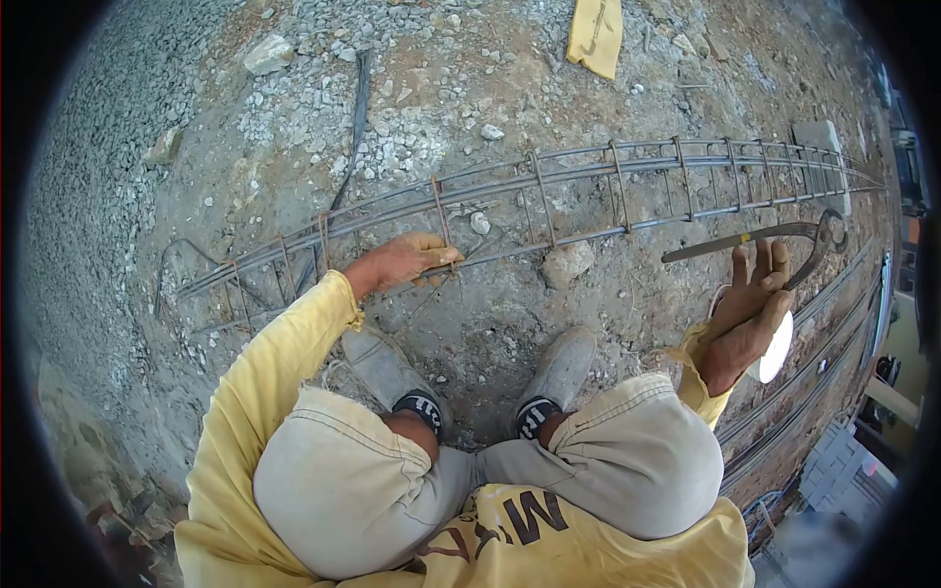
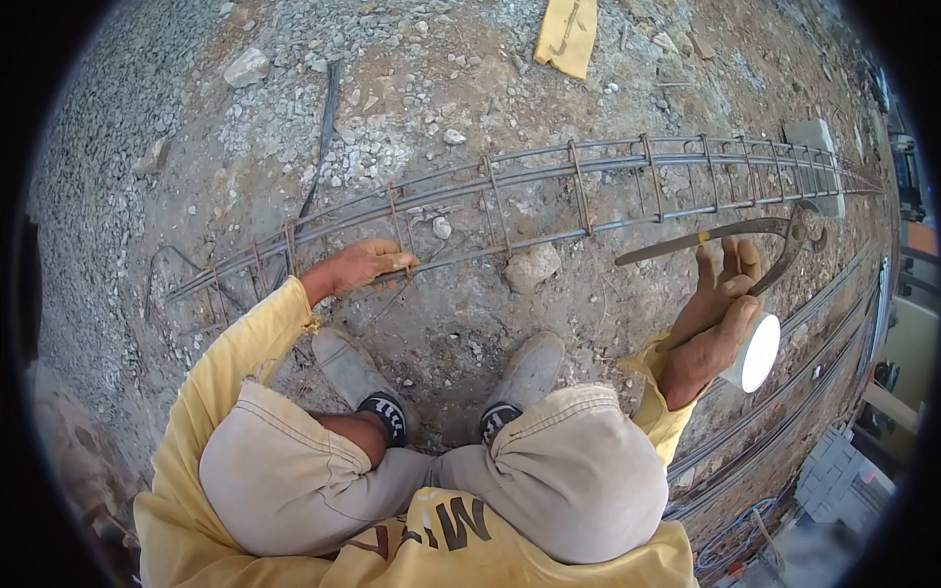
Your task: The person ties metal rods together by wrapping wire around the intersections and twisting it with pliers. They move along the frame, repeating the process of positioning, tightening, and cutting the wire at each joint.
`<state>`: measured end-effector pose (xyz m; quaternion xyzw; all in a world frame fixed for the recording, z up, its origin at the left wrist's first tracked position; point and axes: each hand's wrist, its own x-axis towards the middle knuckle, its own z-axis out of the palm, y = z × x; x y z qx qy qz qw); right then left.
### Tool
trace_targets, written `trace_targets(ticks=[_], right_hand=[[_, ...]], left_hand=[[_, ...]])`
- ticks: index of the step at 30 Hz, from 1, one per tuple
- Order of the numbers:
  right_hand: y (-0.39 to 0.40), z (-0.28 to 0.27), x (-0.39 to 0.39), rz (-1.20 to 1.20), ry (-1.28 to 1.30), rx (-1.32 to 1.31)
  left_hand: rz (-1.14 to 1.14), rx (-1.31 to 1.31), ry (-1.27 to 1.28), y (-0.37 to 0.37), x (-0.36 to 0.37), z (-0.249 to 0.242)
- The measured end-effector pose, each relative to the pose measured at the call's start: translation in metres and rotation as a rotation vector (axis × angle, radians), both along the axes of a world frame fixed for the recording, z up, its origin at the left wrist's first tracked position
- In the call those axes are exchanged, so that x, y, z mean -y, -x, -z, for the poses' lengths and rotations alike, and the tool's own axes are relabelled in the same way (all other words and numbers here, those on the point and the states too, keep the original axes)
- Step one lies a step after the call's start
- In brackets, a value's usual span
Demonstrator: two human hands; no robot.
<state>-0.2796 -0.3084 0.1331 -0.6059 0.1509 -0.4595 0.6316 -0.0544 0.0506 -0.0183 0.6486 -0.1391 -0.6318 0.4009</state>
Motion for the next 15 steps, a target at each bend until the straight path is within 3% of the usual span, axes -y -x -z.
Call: trace_targets(ticks=[4, 7, 8, 10, 15], right_hand=[[-0.034, -0.049, -0.009, -0.365, -0.109, 0.141], [-0.04, -0.038, -0.005, -0.468, -0.313, 0.052], [-0.039, -0.03, -0.015, -0.292, -0.205, -0.16], [-0.039, -0.01, -0.041, -0.334, -0.277, -0.411], [-0.033, 0.045, -0.112, -0.98, -0.355, -0.876]], left_hand=[[-0.01, -0.012, 0.052, 0.001, -0.002, 0.0], [-0.006, 0.09, 0.02, 0.004, -0.001, -0.013], [-0.003, 0.092, 0.008, 0.005, -0.001, -0.013], [0.001, 0.098, -0.02, 0.004, -0.003, -0.011], [-0.03, 0.005, 0.007, 0.001, -0.005, -0.005]])
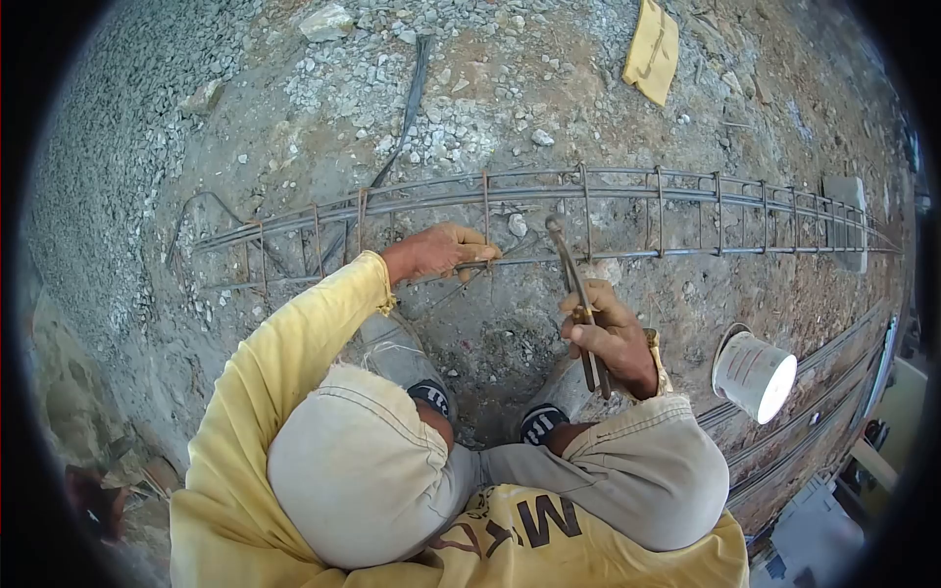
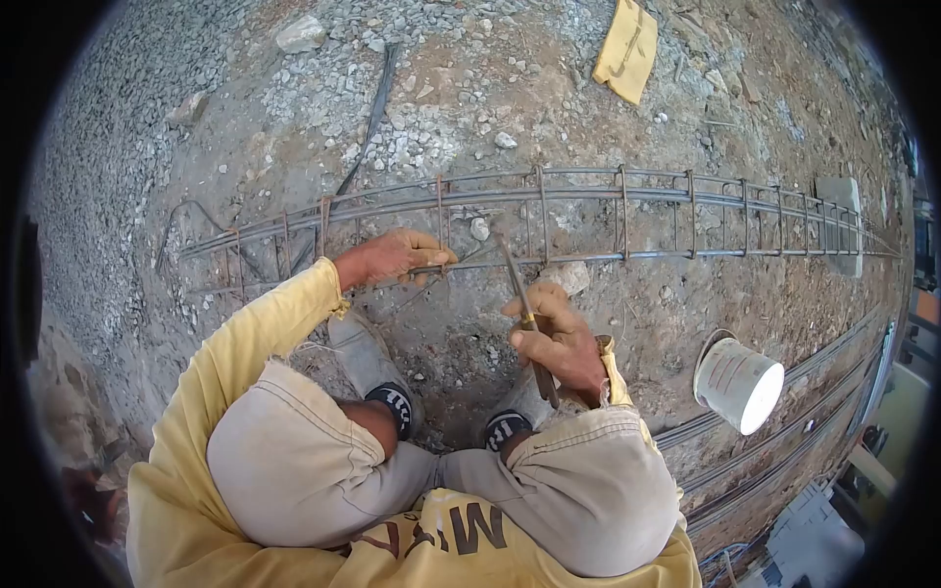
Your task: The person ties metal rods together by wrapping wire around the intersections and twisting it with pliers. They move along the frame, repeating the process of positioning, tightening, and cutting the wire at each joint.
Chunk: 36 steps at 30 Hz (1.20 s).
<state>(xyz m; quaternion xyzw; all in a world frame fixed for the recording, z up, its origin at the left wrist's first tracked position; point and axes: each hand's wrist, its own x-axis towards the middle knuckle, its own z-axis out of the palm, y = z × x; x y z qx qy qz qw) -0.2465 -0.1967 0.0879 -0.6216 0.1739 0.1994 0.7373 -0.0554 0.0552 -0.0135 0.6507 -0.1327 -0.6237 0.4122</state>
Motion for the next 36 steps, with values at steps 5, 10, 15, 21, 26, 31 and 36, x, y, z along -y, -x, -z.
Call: trace_targets(ticks=[5, 10, 15, 21, 26, 31, 36], right_hand=[[0.011, 0.036, -0.049, -0.591, 0.19, 0.271], [0.016, 0.065, -0.055, -0.315, 0.457, 0.061], [0.02, 0.051, -0.063, -0.36, 0.348, 0.165], [0.027, 0.064, -0.065, -0.25, 0.4, 0.199], [0.025, 0.06, -0.065, -0.128, 0.482, 0.16], [0.025, 0.06, -0.056, -0.241, 0.441, 0.156], [0.028, 0.051, -0.06, -0.219, 0.367, 0.113]], left_hand=[[-0.092, -0.181, 0.003, -0.005, -0.001, 0.007], [-0.169, -0.184, -0.008, -0.001, -0.001, 0.005], [-0.152, -0.204, -0.012, -0.002, 0.0, 0.006], [-0.12, -0.166, 0.002, -0.003, -0.002, 0.006], [-0.073, -0.127, -0.034, -0.004, 0.003, -0.005], [-0.059, -0.153, -0.003, -0.004, 0.004, 0.0], [-0.034, -0.196, -0.051, -0.006, 0.011, -0.003]])
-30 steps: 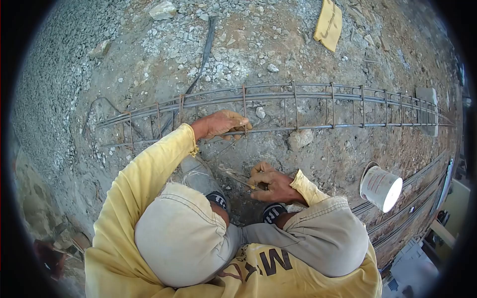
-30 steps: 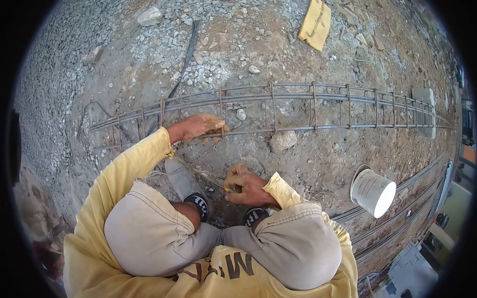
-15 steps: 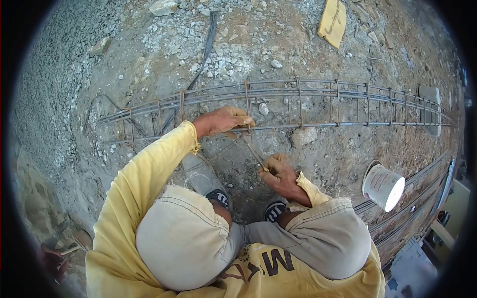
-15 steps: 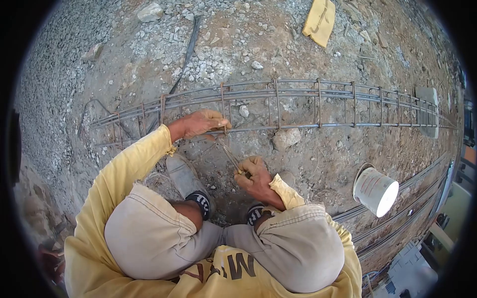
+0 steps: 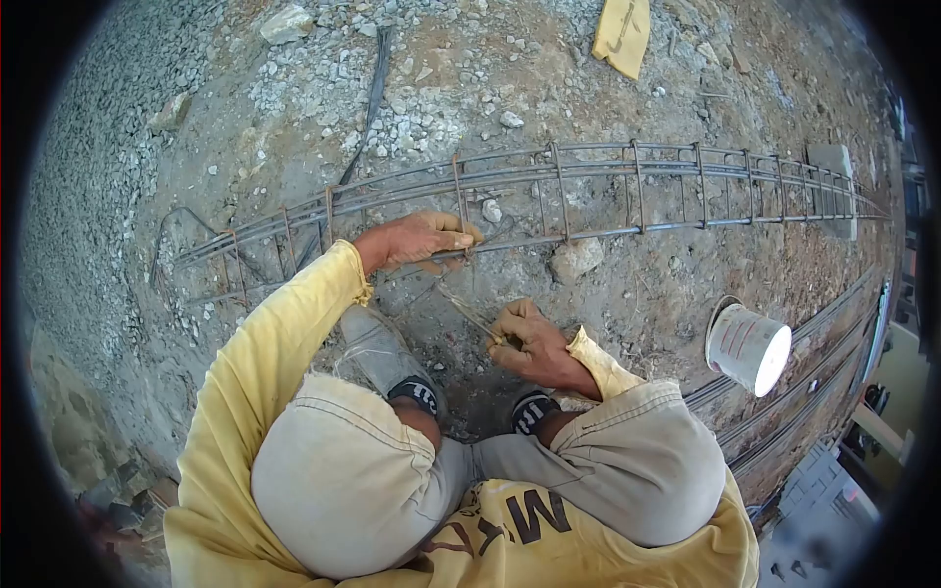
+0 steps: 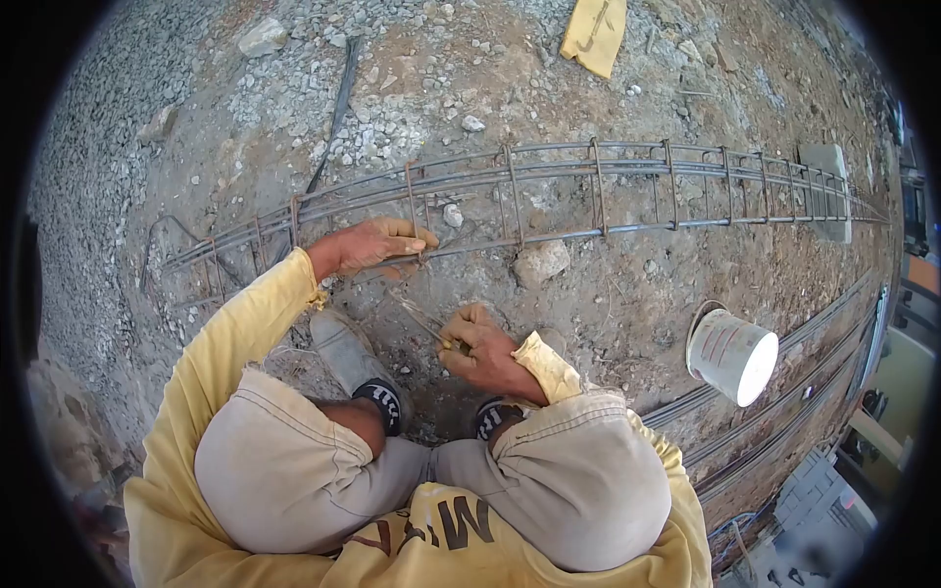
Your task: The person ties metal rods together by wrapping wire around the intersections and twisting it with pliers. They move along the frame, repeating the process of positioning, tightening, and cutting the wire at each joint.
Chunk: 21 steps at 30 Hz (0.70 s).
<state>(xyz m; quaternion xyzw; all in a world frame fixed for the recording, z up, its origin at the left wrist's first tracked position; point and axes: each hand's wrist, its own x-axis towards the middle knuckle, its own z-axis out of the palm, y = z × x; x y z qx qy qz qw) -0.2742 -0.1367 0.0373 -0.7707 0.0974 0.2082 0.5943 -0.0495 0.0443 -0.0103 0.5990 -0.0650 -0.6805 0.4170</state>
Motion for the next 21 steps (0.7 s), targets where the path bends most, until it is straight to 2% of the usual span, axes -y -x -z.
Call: trace_targets(ticks=[2, 5, 8, 11, 17, 21], right_hand=[[-0.002, 0.005, 0.001, -0.026, -0.017, -0.009], [0.001, 0.009, 0.003, -0.005, 0.11, 0.041], [0.001, 0.015, 0.007, 0.025, 0.078, -0.045], [0.001, 0.007, 0.012, -0.012, 0.067, 0.029], [0.011, -0.021, 0.058, -0.141, -0.002, 0.005], [0.022, -0.028, 0.06, -0.01, 0.019, -0.264]], left_hand=[[0.0, -0.018, 0.013, -0.002, 0.003, 0.006], [-0.028, -0.015, 0.052, -0.003, -0.002, 0.018], [-0.065, -0.034, 0.071, 0.0, -0.001, 0.016], [-0.065, -0.01, 0.073, 0.0, -0.002, 0.017], [-0.031, 0.071, 0.054, 0.002, -0.002, 0.016], [-0.047, 0.173, 0.056, 0.009, 0.0, 0.014]])
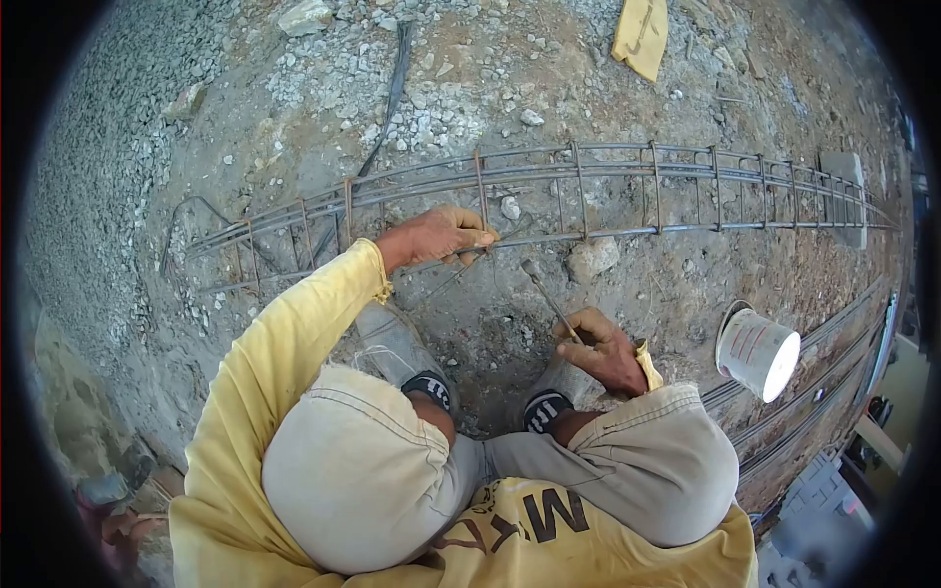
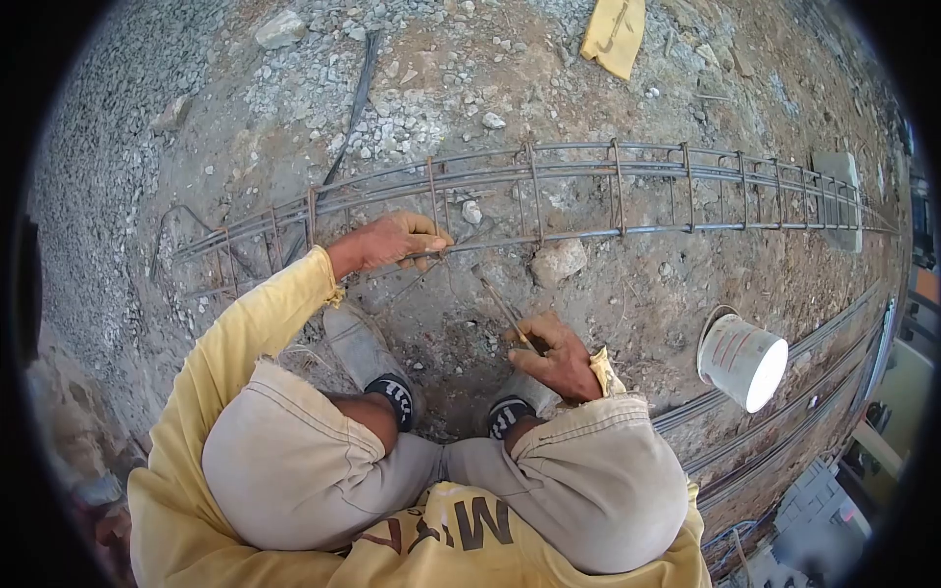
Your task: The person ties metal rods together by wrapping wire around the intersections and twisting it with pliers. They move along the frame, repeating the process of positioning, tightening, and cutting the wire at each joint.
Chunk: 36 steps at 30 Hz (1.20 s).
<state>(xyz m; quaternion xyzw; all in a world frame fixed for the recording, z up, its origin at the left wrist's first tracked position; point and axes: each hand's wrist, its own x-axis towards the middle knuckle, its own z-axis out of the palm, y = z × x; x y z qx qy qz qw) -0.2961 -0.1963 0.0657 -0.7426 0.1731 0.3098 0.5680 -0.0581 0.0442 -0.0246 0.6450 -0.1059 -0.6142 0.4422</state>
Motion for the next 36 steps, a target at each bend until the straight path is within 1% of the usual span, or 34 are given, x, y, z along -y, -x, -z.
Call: trace_targets(ticks=[5, 6, 7, 9, 12, 15, 18, 21, 24, 27, 30, 31, 34, 36], right_hand=[[-0.013, 0.017, -0.014, -0.194, 0.157, 0.264], [-0.02, 0.014, -0.019, -0.225, 0.194, 0.306], [-0.024, 0.008, -0.022, -0.278, 0.253, 0.281], [-0.031, -0.009, -0.026, -0.384, 0.377, 0.227], [-0.038, -0.014, -0.031, -0.463, 0.414, 0.197], [-0.039, -0.009, -0.035, -0.336, 0.244, 0.143], [-0.039, -0.005, -0.042, -0.301, 0.21, 0.118], [-0.043, -0.006, -0.047, -0.196, 0.116, 0.02], [-0.041, -0.016, -0.052, -0.189, 0.222, 0.054], [-0.02, 0.006, -0.059, 0.069, 0.36, 0.211], [-0.009, 0.036, -0.056, -0.113, 0.39, 0.088], [-0.005, 0.049, -0.052, -0.133, 0.39, 0.145], [0.006, 0.085, -0.041, -0.165, 0.351, 0.302], [0.006, 0.1, -0.036, -0.15, 0.291, 0.4]], left_hand=[[-0.007, 0.1, 0.042, 0.005, -0.002, 0.005], [-0.017, 0.11, 0.066, 0.007, -0.001, 0.005], [-0.027, 0.121, 0.093, 0.008, -0.001, 0.006], [-0.015, 0.128, 0.055, 0.007, -0.002, 0.004], [-0.004, 0.149, 0.05, 0.007, -0.001, 0.003], [-0.017, 0.144, 0.07, 0.008, -0.002, 0.007], [-0.036, 0.122, 0.092, 0.009, -0.001, 0.01], [-0.071, 0.115, 0.103, 0.012, -0.001, 0.007], [-0.069, 0.107, 0.108, 0.012, 0.001, 0.003], [-0.056, 0.155, 0.084, 0.01, 0.0, 0.002], [-0.083, 0.16, 0.031, 0.014, 0.005, -0.01], [-0.102, 0.152, 0.009, 0.013, 0.006, -0.014], [0.044, 0.198, -0.061, 0.007, 0.005, -0.012], [0.073, 0.208, -0.098, 0.006, 0.006, -0.013]])
